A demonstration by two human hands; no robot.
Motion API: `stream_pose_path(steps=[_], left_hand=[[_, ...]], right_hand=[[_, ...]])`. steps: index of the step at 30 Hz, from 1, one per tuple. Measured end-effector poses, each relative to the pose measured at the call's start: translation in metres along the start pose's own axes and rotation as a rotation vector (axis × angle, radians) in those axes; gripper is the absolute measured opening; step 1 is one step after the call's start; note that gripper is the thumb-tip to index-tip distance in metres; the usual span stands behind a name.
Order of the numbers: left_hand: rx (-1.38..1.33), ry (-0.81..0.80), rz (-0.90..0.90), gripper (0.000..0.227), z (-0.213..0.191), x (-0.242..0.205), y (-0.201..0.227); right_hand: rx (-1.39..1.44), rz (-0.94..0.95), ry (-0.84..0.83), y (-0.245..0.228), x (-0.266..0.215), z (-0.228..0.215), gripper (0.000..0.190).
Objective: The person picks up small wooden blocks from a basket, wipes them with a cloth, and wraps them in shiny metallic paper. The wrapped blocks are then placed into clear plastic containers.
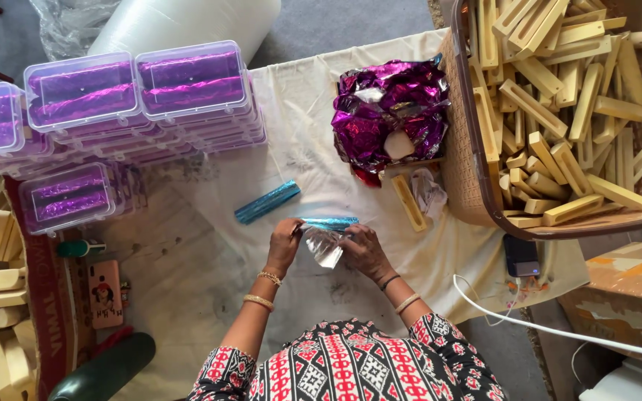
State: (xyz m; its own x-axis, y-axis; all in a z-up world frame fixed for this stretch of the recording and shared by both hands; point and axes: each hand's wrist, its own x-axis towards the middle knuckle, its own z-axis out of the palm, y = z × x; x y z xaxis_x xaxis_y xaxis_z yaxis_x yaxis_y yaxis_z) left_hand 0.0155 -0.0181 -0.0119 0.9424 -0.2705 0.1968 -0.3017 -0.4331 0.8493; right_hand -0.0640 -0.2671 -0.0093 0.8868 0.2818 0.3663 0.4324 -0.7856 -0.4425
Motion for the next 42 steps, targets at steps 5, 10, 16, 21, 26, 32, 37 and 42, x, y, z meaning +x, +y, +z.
stream_pose_path(steps=[5,10,16,21,26,32,37,42], left_hand=[[0.002,-0.002,-0.009,0.015,-0.002,0.004,0.005],[0.032,0.003,-0.036,0.018,0.002,0.007,0.002],[0.061,0.042,0.002,0.017,0.007,0.012,-0.003],[0.074,0.056,-0.055,0.008,0.01,0.016,-0.004],[0.179,0.075,-0.066,0.009,0.013,0.023,-0.002],[0.274,0.065,-0.185,0.011,0.019,0.033,0.001],[0.257,0.072,-0.23,0.013,0.02,0.036,-0.005],[0.191,0.059,-0.376,0.014,0.025,0.03,-0.023]], right_hand=[[0.009,-0.051,-0.004,-0.007,0.003,-0.004,0.031],[-0.001,-0.01,0.027,-0.001,0.004,0.001,0.022],[0.342,0.228,0.025,0.002,0.016,-0.006,0.018],[0.453,0.469,0.131,0.013,0.023,0.008,0.012],[0.423,0.598,0.163,0.016,0.038,0.016,0.011],[0.404,0.668,0.209,0.016,0.046,0.021,0.02],[0.405,0.666,0.241,0.018,0.046,0.023,0.024],[0.381,0.725,0.22,0.038,0.036,0.041,0.024]])
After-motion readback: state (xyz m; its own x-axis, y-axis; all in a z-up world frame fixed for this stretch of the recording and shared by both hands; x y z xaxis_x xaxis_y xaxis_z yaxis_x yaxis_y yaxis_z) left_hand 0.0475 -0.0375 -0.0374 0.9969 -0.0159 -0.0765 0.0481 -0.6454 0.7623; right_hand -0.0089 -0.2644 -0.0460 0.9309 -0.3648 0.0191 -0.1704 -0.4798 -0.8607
